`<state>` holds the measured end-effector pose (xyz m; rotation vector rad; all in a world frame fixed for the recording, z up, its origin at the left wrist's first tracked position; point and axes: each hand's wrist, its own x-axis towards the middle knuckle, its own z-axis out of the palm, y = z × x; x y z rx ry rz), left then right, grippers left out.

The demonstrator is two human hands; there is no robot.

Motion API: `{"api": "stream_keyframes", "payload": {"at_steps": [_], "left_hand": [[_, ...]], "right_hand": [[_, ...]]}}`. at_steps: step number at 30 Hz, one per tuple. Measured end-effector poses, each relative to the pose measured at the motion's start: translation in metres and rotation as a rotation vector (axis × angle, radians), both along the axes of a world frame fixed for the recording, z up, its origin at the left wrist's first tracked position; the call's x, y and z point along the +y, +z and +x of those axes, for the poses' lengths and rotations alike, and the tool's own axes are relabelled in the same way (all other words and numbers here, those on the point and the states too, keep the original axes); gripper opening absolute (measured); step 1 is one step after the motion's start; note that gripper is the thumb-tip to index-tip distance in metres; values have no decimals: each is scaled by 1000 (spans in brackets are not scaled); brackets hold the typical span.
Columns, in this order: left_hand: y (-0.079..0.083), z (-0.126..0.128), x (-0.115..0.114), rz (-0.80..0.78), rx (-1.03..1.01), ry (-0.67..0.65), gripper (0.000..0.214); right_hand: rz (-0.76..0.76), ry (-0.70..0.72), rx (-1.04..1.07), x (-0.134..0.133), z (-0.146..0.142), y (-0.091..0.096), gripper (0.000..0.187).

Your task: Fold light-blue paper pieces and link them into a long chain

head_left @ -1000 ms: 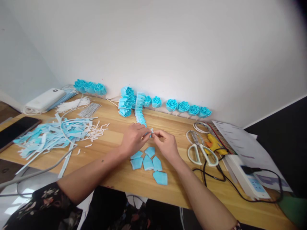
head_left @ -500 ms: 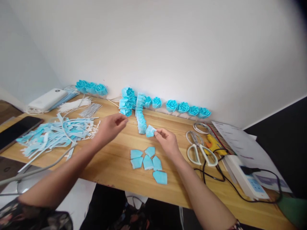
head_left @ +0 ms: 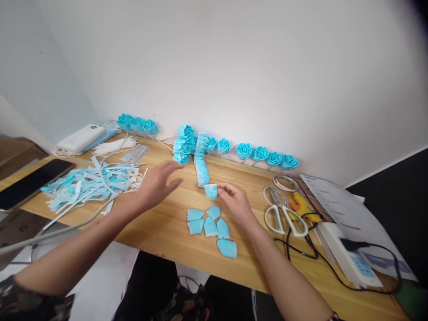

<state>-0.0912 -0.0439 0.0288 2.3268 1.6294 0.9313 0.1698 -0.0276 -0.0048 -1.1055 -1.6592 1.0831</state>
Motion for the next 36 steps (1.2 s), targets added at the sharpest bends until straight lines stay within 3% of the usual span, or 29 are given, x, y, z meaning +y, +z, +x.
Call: {"api": "stream_keyframes", "payload": {"at_steps": [2, 5, 9, 17, 22, 27, 31, 36], "left_hand": [[0, 30, 7, -197, -170, -124, 35], [-5, 61, 17, -273, -268, -276, 35], [-13, 76, 23, -369, -332, -284, 34], [-13, 84, 22, -492, -679, -154, 28], [-14, 77, 27, -655, -966, -182, 33], [-11, 50, 32, -635, -1275, 115, 35], [-7, 37, 30, -922, -1373, 209, 27], [-7, 41, 25, -1204, -1410, 73, 17]], "right_hand": [[1, 5, -4, 0, 0, 0, 22], [-7, 10, 8, 1, 1, 0, 26], [-10, 0, 18, 2, 1, 1, 28], [-130, -34, 129, 1, -1, 4, 28], [-125, -123, 177, 6, 3, 3, 22], [-182, -149, 312, 11, 10, 2, 20], [-254, -79, 366, 13, 10, -2, 22], [-339, -14, 457, 14, 9, -7, 19]]}}
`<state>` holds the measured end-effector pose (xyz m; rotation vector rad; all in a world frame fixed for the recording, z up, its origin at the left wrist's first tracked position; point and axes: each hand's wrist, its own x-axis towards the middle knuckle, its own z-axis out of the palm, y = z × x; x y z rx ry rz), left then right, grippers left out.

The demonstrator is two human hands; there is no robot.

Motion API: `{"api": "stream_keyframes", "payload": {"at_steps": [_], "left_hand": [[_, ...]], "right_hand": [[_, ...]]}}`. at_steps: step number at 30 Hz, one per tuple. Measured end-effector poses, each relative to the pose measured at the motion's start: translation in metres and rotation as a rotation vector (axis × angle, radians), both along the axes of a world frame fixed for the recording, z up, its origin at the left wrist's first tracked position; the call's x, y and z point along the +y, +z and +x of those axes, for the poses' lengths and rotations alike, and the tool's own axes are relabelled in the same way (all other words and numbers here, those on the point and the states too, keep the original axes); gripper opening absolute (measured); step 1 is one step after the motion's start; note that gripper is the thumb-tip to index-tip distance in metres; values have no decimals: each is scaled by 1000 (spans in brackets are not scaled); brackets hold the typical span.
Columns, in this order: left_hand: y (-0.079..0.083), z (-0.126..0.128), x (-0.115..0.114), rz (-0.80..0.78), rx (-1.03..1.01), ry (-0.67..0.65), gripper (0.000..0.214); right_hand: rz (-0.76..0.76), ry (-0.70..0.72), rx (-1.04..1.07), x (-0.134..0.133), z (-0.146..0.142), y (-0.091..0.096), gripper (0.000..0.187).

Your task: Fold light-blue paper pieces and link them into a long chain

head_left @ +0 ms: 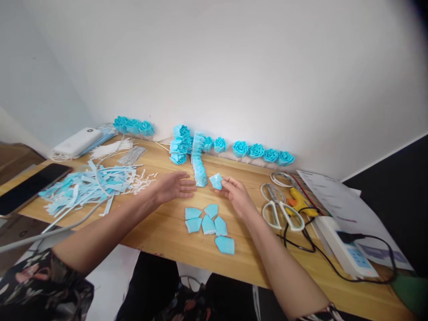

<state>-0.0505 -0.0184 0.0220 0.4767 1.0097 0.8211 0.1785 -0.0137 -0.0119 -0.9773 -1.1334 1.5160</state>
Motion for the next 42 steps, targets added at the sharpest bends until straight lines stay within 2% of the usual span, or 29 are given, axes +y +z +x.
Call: {"api": "stream_keyframes", "payload": {"at_steps": [8, 13, 18, 22, 25, 29, 32, 34, 37, 42], "left_hand": [[-12, 5, 13, -66, -67, -7, 22], [-21, 14, 28, -50, -30, -64, 23], [-35, 26, 47, 64, 146, -188, 32], [-43, 30, 57, 210, 269, -251, 24], [-43, 30, 58, 278, 288, -206, 18], [-41, 25, 54, 363, 283, -124, 17], [-41, 21, 51, 402, 220, -129, 23], [-42, 19, 51, 416, 173, -144, 28], [-44, 16, 51, 418, 132, -154, 33], [-44, 15, 49, 408, 70, -115, 31]], "right_hand": [[-135, 50, 183, 7, -5, -6, 13], [-166, 45, 163, 11, -8, -3, 13], [-147, 25, 102, 12, -10, -2, 15], [-133, 46, 54, 12, -9, 0, 19], [-71, 58, -56, 12, -3, 9, 22], [193, 83, -372, 17, 7, 22, 22], [380, 137, -596, 24, 7, 23, 18], [454, 144, -692, 27, 2, 19, 17], [466, 120, -697, 24, -12, 9, 16], [358, 29, -602, 13, -30, -5, 15]]}}
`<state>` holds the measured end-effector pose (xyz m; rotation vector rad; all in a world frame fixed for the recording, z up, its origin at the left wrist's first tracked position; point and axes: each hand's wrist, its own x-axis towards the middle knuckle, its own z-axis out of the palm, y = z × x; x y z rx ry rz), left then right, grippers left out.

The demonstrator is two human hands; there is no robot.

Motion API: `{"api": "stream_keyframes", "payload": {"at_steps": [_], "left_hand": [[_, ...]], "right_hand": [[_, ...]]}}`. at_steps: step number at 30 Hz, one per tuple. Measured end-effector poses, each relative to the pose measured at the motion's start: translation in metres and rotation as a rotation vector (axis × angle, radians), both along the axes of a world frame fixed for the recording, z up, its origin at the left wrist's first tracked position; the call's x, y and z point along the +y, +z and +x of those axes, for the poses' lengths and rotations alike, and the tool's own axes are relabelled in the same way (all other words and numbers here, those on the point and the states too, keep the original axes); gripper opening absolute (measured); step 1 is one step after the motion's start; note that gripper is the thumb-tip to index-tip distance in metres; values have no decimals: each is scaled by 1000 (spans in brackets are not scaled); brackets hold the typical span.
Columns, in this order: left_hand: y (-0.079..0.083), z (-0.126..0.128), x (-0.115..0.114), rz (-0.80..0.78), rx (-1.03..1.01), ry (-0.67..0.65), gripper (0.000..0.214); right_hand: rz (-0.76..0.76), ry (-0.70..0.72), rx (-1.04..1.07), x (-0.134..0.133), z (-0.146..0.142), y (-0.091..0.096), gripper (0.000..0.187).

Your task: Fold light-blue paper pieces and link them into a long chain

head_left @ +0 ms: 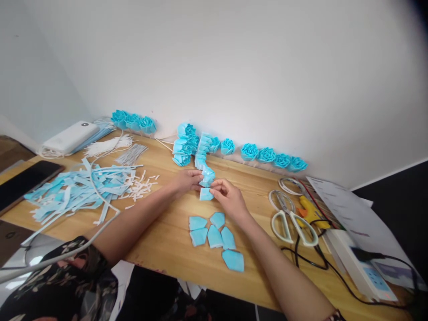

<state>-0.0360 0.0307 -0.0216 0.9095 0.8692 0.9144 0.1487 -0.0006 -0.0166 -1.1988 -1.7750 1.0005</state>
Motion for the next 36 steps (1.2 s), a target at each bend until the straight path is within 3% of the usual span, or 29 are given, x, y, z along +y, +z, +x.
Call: {"api": "stream_keyframes", "payload": {"at_steps": [10, 36], "left_hand": [[1, 9, -11, -170, -281, 71, 10], [6, 15, -16, -181, -268, 53, 15]], "right_hand": [[-57, -86, 118, -2, 3, -5, 16], [31, -141, 22, 6, 4, -3, 16]]}}
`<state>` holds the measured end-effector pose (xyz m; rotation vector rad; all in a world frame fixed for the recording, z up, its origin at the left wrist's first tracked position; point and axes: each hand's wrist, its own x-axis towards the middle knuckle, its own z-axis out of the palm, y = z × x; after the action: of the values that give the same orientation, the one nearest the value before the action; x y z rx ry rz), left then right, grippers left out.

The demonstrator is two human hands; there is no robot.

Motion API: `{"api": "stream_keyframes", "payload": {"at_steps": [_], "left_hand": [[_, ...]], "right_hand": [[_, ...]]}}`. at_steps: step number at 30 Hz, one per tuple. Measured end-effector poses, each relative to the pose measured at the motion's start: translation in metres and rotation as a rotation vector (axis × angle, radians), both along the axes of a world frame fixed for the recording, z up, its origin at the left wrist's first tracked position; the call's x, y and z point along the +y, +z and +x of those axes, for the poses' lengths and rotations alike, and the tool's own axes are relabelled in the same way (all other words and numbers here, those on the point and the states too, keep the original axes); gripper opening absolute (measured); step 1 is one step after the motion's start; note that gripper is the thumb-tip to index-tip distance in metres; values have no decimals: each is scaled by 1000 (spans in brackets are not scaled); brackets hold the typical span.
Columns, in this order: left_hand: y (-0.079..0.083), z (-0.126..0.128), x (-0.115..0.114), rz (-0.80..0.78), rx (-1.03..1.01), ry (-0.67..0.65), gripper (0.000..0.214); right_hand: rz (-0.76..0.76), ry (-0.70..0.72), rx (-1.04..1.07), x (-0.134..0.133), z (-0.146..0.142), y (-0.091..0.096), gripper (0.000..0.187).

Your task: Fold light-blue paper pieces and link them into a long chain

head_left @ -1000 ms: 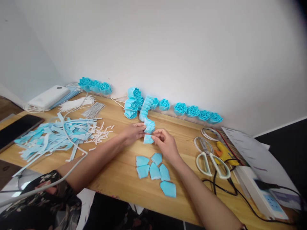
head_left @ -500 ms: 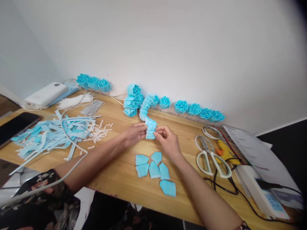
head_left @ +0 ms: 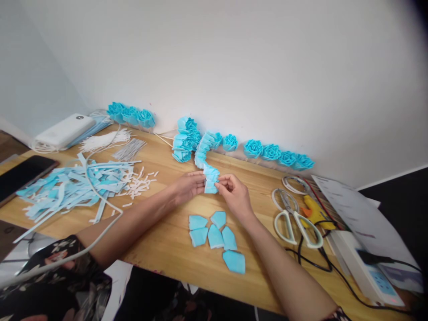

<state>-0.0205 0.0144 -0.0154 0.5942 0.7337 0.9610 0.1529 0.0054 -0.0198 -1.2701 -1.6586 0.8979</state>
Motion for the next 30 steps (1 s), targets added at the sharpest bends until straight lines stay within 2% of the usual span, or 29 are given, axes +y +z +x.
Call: {"api": "stream_keyframes", "payload": {"at_steps": [5, 10, 19, 22, 26, 30], "left_hand": [[1, 0, -1, 10, -6, -1, 15], [1, 2, -3, 77, 50, 34, 30], [-8, 0, 0, 139, 129, 103, 36], [-9, 0, 1, 145, 122, 102, 38], [-10, 1, 0, 162, 128, 77, 41], [-12, 1, 0, 230, 176, 42, 41]], "right_hand": [[-4, -9, -10, 1, 1, -2, 16], [-1, -8, 1, 2, 1, -4, 20], [-2, -3, 47, 0, 3, 1, 24], [-79, -15, 166, 1, 3, 1, 33], [-257, 87, 341, 2, -2, -1, 52], [-298, 116, 372, 4, -7, -5, 62]]}}
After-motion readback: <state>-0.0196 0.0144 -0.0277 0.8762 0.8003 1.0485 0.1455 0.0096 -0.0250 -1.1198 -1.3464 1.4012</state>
